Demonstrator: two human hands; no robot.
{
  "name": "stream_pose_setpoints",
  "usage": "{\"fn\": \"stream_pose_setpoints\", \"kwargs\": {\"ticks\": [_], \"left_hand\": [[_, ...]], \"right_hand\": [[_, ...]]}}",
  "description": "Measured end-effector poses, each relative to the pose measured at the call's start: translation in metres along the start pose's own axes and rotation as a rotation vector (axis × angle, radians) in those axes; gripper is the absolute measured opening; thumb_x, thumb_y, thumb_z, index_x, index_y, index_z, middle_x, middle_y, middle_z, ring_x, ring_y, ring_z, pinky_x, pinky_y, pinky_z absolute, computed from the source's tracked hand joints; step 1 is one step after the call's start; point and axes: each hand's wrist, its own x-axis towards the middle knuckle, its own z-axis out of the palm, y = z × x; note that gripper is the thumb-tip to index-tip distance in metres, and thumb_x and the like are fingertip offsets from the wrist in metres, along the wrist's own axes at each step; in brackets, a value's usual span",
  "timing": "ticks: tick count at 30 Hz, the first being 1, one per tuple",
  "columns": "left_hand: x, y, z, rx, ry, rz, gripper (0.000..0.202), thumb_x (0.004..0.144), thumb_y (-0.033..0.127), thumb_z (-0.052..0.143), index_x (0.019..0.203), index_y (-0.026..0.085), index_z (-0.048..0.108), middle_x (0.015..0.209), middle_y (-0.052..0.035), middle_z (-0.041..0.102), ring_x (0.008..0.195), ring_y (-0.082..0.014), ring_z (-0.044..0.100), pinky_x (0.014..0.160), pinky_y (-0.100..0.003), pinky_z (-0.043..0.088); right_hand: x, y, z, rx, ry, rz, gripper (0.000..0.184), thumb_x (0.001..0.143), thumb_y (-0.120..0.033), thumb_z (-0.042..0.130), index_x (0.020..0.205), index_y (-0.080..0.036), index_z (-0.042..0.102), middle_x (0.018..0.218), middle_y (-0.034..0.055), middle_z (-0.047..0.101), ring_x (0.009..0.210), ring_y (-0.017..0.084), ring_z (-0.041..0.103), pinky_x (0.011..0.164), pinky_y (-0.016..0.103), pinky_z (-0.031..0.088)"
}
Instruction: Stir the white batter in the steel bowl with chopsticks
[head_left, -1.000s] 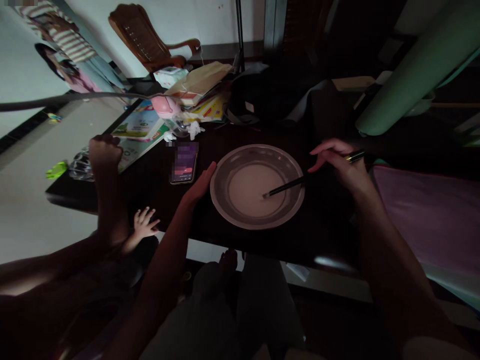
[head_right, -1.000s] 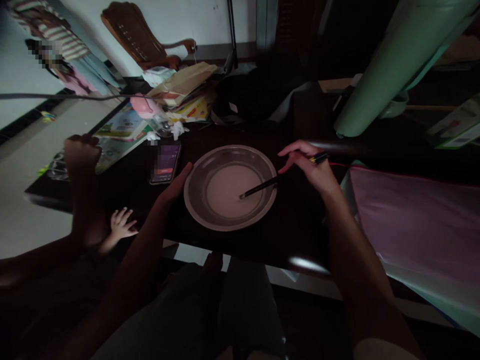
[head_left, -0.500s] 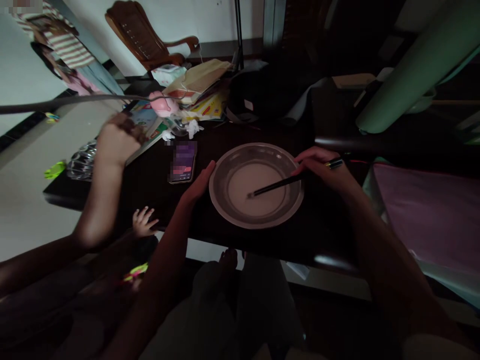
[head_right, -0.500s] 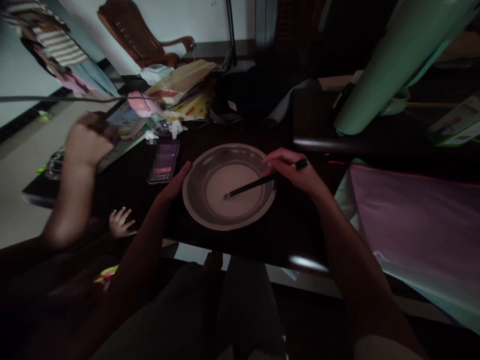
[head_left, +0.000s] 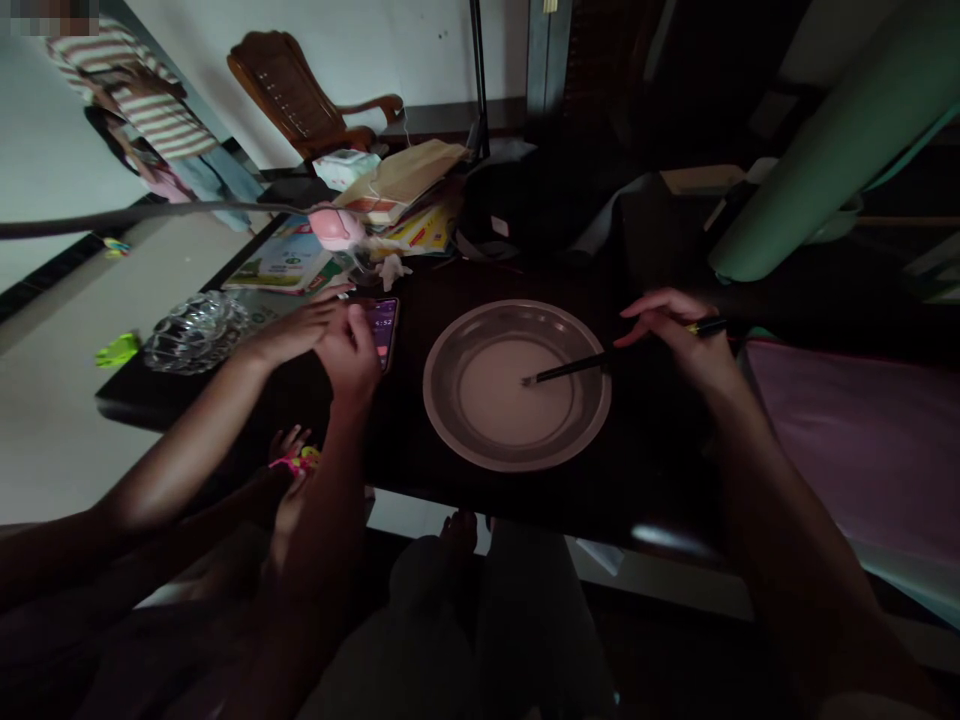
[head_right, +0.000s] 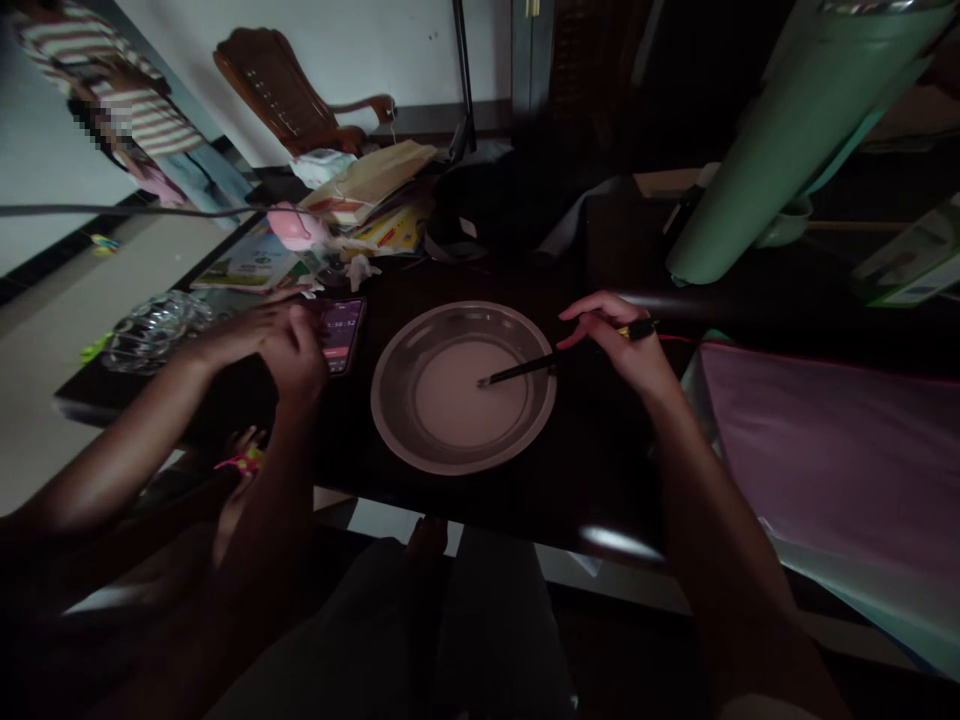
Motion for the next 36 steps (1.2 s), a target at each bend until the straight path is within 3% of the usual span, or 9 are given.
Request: {"fn": "stream_pose_setpoints", "kwargs": {"ticks": [2, 4, 6, 11, 14, 20, 26, 31, 36], "left_hand": [[0.006, 0.002, -0.007, 0.081, 0.17, 0.038, 0.043, 0.101, 0.039, 0.031, 0.094, 0.015, 0.066, 0.106, -0.0124, 0.07, 0.118, -0.0263, 0.059, 0.114, -0.048, 0.028], [0.007, 0.007, -0.006, 0.107, 0.211, 0.058, 0.04, 0.102, 0.039, 0.032, 0.1, 0.017, 0.066, 0.12, -0.0108, 0.067, 0.138, -0.0278, 0.043, 0.119, -0.055, 0.011], [0.003, 0.013, 0.003, 0.021, 0.108, 0.06, 0.042, 0.101, 0.046, 0.034, 0.109, 0.019, 0.065, 0.129, -0.0097, 0.064, 0.146, -0.0268, 0.031, 0.121, -0.055, 0.007], [-0.022, 0.023, 0.04, -0.444, -0.424, -0.208, 0.067, 0.098, 0.059, 0.023, 0.119, 0.014, 0.067, 0.125, -0.0131, 0.068, 0.121, -0.0265, 0.059, 0.108, -0.044, 0.042], [-0.03, 0.024, 0.046, -0.473, -0.587, -0.342, 0.064, 0.095, 0.061, 0.03, 0.119, 0.016, 0.07, 0.112, -0.0083, 0.074, 0.113, -0.0272, 0.064, 0.102, -0.04, 0.047], [-0.033, 0.025, 0.038, -0.305, -0.584, -0.392, 0.055, 0.095, 0.051, 0.035, 0.108, 0.017, 0.075, 0.103, -0.0049, 0.076, 0.11, -0.0261, 0.064, 0.099, -0.035, 0.048], [-0.033, 0.029, 0.036, -0.234, -0.608, -0.351, 0.052, 0.092, 0.054, 0.038, 0.099, 0.018, 0.074, 0.097, -0.0042, 0.075, 0.109, -0.0252, 0.062, 0.096, -0.032, 0.05], [-0.034, 0.028, 0.036, -0.233, -0.586, -0.336, 0.049, 0.091, 0.053, 0.037, 0.089, 0.018, 0.071, 0.089, -0.0074, 0.073, 0.102, -0.0266, 0.063, 0.09, -0.035, 0.051], [-0.035, 0.026, 0.036, -0.223, -0.584, -0.298, 0.047, 0.091, 0.053, 0.037, 0.082, 0.017, 0.066, 0.086, -0.0076, 0.071, 0.097, -0.0256, 0.061, 0.089, -0.033, 0.05]], "right_hand": [[0.0, -0.002, 0.004, 0.006, -0.055, 0.018, 0.016, 0.089, -0.039, 0.062, 0.091, -0.025, 0.07, 0.065, -0.0009, 0.072, 0.066, 0.019, 0.072, 0.067, 0.033, 0.053], [-0.001, -0.004, 0.006, -0.01, -0.088, 0.029, 0.016, 0.089, -0.038, 0.062, 0.091, -0.025, 0.07, 0.07, -0.0002, 0.074, 0.071, 0.019, 0.072, 0.069, 0.033, 0.054], [0.0, -0.004, 0.004, -0.039, -0.052, 0.02, 0.016, 0.089, -0.04, 0.063, 0.091, -0.025, 0.07, 0.074, 0.001, 0.076, 0.075, 0.021, 0.073, 0.072, 0.035, 0.054], [0.0, 0.0, -0.001, 0.001, -0.021, 0.0, 0.017, 0.09, -0.041, 0.062, 0.091, -0.028, 0.071, 0.064, 0.0001, 0.072, 0.067, 0.021, 0.071, 0.072, 0.038, 0.054], [0.0, 0.003, 0.005, -0.014, -0.114, 0.004, 0.015, 0.089, -0.038, 0.062, 0.091, -0.026, 0.072, 0.072, 0.0002, 0.074, 0.073, 0.02, 0.072, 0.071, 0.035, 0.054], [0.0, 0.001, -0.004, -0.014, 0.032, -0.031, 0.015, 0.091, -0.033, 0.059, 0.091, -0.024, 0.072, 0.065, -0.001, 0.071, 0.066, 0.018, 0.071, 0.07, 0.033, 0.053], [-0.001, 0.0, 0.008, -0.036, -0.155, 0.033, 0.012, 0.087, -0.034, 0.065, 0.091, -0.026, 0.072, 0.078, 0.0008, 0.076, 0.078, 0.02, 0.073, 0.073, 0.034, 0.055], [0.001, -0.002, -0.002, -0.02, 0.046, 0.004, 0.015, 0.089, -0.037, 0.062, 0.09, -0.025, 0.071, 0.067, -0.0004, 0.071, 0.068, 0.019, 0.071, 0.07, 0.034, 0.053], [0.0, 0.001, 0.005, -0.015, -0.117, 0.015, 0.015, 0.09, -0.037, 0.061, 0.091, -0.026, 0.072, 0.071, -0.0005, 0.073, 0.07, 0.019, 0.071, 0.071, 0.034, 0.053]]}}
